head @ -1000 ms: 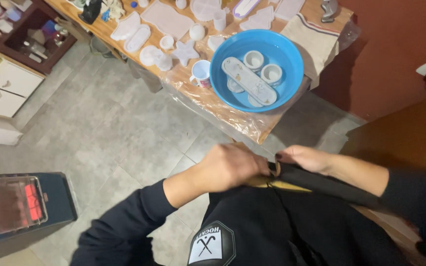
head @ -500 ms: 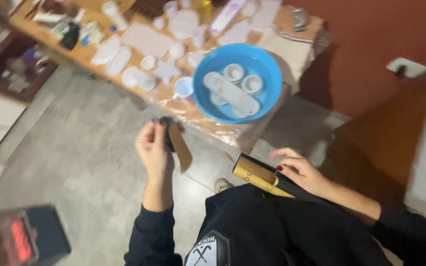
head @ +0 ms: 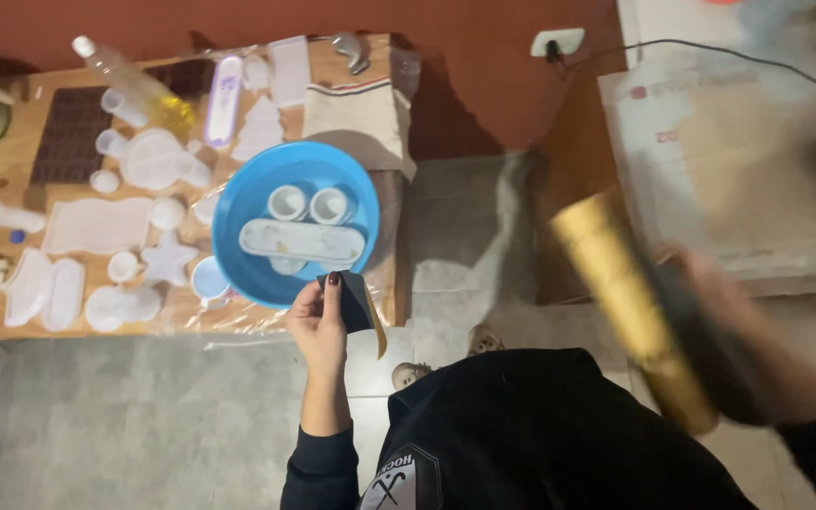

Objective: Sanding the edges and surfaces of molded plaster objects using wet sandpaper.

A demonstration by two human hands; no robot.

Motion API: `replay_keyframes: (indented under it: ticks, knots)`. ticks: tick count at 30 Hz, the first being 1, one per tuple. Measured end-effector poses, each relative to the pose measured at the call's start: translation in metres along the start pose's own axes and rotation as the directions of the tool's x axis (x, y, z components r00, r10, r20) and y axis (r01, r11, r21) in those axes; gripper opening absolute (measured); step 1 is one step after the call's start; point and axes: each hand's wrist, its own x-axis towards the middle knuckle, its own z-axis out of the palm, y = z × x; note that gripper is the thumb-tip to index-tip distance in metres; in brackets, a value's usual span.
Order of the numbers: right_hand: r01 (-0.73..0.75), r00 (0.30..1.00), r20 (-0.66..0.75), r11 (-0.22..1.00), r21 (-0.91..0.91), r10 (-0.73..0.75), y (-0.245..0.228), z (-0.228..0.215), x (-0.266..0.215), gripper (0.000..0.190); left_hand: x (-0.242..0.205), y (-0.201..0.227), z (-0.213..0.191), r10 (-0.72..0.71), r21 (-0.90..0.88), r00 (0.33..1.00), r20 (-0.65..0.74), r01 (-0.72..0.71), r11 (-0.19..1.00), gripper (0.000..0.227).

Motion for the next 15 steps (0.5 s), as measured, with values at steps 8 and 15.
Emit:
replay_keyframes:
  ticks: [8, 15]
  knots:
    - [-0.087, 0.875, -0.451, 0.858, -0.506, -0.177, 0.005, -0.197, 0.112, 0.04, -0.005, -0.041, 0.014, 0.038, 0.06, 0.999, -0.016, -0.037, 0.998, 0.011]
    - [0.033, 0.932, -0.308, 0.892, -0.45, -0.19, -0.064, -0.197, 0.136, 0.038, -0.027, -0.003, -0.008, -0.021, 0.072, 0.996, -0.089, 0.027, 0.997, 0.011]
